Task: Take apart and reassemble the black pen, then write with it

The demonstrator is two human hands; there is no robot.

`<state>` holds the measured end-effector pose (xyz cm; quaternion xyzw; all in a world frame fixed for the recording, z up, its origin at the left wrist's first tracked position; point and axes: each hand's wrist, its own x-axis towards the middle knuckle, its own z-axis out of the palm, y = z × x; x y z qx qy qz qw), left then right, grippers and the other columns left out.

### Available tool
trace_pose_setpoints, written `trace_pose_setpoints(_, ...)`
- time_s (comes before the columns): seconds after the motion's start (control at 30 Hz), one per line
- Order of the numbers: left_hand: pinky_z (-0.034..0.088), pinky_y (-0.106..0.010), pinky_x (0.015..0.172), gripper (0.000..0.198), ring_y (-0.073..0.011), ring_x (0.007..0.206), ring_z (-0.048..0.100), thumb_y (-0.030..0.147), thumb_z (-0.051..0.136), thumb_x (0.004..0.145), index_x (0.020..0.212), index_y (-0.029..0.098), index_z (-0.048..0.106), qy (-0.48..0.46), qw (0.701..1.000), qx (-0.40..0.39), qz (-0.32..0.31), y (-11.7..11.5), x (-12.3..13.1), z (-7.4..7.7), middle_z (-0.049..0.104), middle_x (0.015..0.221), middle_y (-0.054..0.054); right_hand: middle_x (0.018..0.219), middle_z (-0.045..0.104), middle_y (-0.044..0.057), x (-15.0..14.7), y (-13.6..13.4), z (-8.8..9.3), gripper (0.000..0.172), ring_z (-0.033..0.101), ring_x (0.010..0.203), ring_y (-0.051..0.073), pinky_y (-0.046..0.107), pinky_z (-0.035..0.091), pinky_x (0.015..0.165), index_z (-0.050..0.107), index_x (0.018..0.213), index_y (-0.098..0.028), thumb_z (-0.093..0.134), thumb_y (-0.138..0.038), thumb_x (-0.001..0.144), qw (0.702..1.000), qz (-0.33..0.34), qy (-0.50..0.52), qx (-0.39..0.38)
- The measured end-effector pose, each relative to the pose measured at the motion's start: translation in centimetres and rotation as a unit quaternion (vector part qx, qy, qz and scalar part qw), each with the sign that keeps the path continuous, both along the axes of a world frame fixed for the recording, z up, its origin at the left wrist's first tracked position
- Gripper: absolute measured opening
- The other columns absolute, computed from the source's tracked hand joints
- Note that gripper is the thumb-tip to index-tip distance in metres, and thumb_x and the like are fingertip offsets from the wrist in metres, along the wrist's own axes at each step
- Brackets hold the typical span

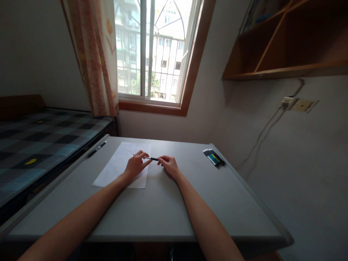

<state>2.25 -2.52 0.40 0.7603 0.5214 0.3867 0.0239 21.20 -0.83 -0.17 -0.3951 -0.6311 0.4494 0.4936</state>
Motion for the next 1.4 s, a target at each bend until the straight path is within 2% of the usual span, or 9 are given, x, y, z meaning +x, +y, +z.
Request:
trace_pose_setpoints(0.17, 0.040, -0.023, 0.057, 0.022, -0.0090, 0.055, 0.053, 0.042, 0.053, 0.078, 0.087, 0.023, 0.058, -0.017, 1.000, -0.011, -0.008, 0.07, 0.02, 0.01, 0.060, 0.086, 0.001, 0.058, 0.064, 0.002, 0.00, 0.32, -0.33, 0.025, 0.050, 0.050, 0.010, 0.023, 0.040, 0.050, 0.066, 0.074, -0.014, 0.063, -0.038, 0.065, 1.000, -0.012, 0.017, -0.007)
trace_pose_setpoints(0.43, 0.039, -0.024, 0.056, 0.029, -0.0141, 0.061, 0.058, 0.049, 0.053, 0.077, 0.089, 0.023, 0.056, -0.021, 0.999, -0.034, 0.024, 0.12, 0.00, -0.27, 0.063, 0.075, 0.001, 0.060, 0.064, 0.003, -0.15, 0.29, -0.07, 0.027, 0.053, 0.052, 0.011, 0.023, 0.040, 0.050, 0.066, 0.075, -0.015, 0.066, -0.039, 0.062, 0.999, -0.019, 0.025, -0.011)
trace_pose_setpoints(0.57, 0.039, -0.024, 0.058, 0.028, -0.0150, 0.061, 0.058, 0.050, 0.052, 0.077, 0.084, 0.023, 0.056, -0.012, 0.999, -0.036, 0.021, 0.09, -0.09, -0.26, 0.063, 0.072, 0.002, 0.061, 0.064, 0.003, -0.09, 0.41, -0.21, 0.027, 0.053, 0.052, 0.010, 0.023, 0.041, 0.051, 0.066, 0.075, -0.015, 0.066, -0.038, 0.061, 0.999, -0.022, 0.027, -0.009)
trace_pose_setpoints(0.73, 0.039, -0.024, 0.057, 0.027, -0.0130, 0.058, 0.057, 0.048, 0.052, 0.078, 0.082, 0.022, 0.056, -0.008, 1.000, -0.015, 0.014, 0.05, -0.10, -0.12, 0.064, 0.082, 0.000, 0.062, 0.065, 0.003, 0.01, 0.48, -0.49, 0.026, 0.053, 0.052, 0.010, 0.023, 0.040, 0.052, 0.065, 0.074, -0.014, 0.066, -0.037, 0.062, 0.999, -0.020, 0.026, -0.012)
trace_pose_setpoints(0.87, 0.039, -0.023, 0.056, 0.025, -0.0101, 0.053, 0.055, 0.044, 0.056, 0.076, 0.090, 0.024, 0.055, -0.013, 1.000, -0.011, 0.007, 0.05, -0.06, -0.19, 0.063, 0.089, 0.002, 0.060, 0.065, 0.003, 0.00, 0.35, -0.37, 0.026, 0.053, 0.052, 0.010, 0.023, 0.040, 0.052, 0.065, 0.073, -0.014, 0.066, -0.037, 0.063, 0.999, -0.012, 0.030, -0.021)
trace_pose_setpoints(1.0, 0.039, -0.023, 0.056, 0.021, -0.0096, 0.053, 0.055, 0.043, 0.053, 0.079, 0.085, 0.023, 0.056, -0.001, 1.000, -0.009, -0.004, 0.05, -0.06, -0.23, 0.062, 0.086, 0.002, 0.059, 0.065, 0.003, -0.04, 0.36, -0.34, 0.026, 0.052, 0.051, 0.010, 0.023, 0.039, 0.051, 0.065, 0.073, -0.014, 0.066, -0.038, 0.063, 0.999, -0.014, 0.030, -0.020)
trace_pose_setpoints(1.13, 0.040, -0.023, 0.058, 0.025, -0.0093, 0.054, 0.055, 0.045, 0.051, 0.080, 0.081, 0.022, 0.059, 0.008, 1.000, -0.001, 0.002, 0.00, -0.06, -0.09, 0.060, 0.088, 0.001, 0.060, 0.064, 0.003, -0.02, 0.46, -0.49, 0.026, 0.052, 0.051, 0.010, 0.023, 0.039, 0.051, 0.065, 0.074, -0.014, 0.066, -0.037, 0.063, 0.999, -0.012, 0.029, -0.020)
trace_pose_setpoints(1.4, 0.041, -0.022, 0.059, 0.025, -0.0096, 0.056, 0.057, 0.045, 0.052, 0.079, 0.089, 0.023, 0.059, 0.005, 1.000, -0.019, -0.014, -0.01, -0.05, 0.02, 0.063, 0.089, 0.001, 0.059, 0.064, 0.002, 0.09, 0.52, -0.44, 0.027, 0.051, 0.051, 0.010, 0.023, 0.039, 0.051, 0.064, 0.072, -0.014, 0.066, -0.039, 0.062, 0.999, -0.007, 0.029, -0.025)
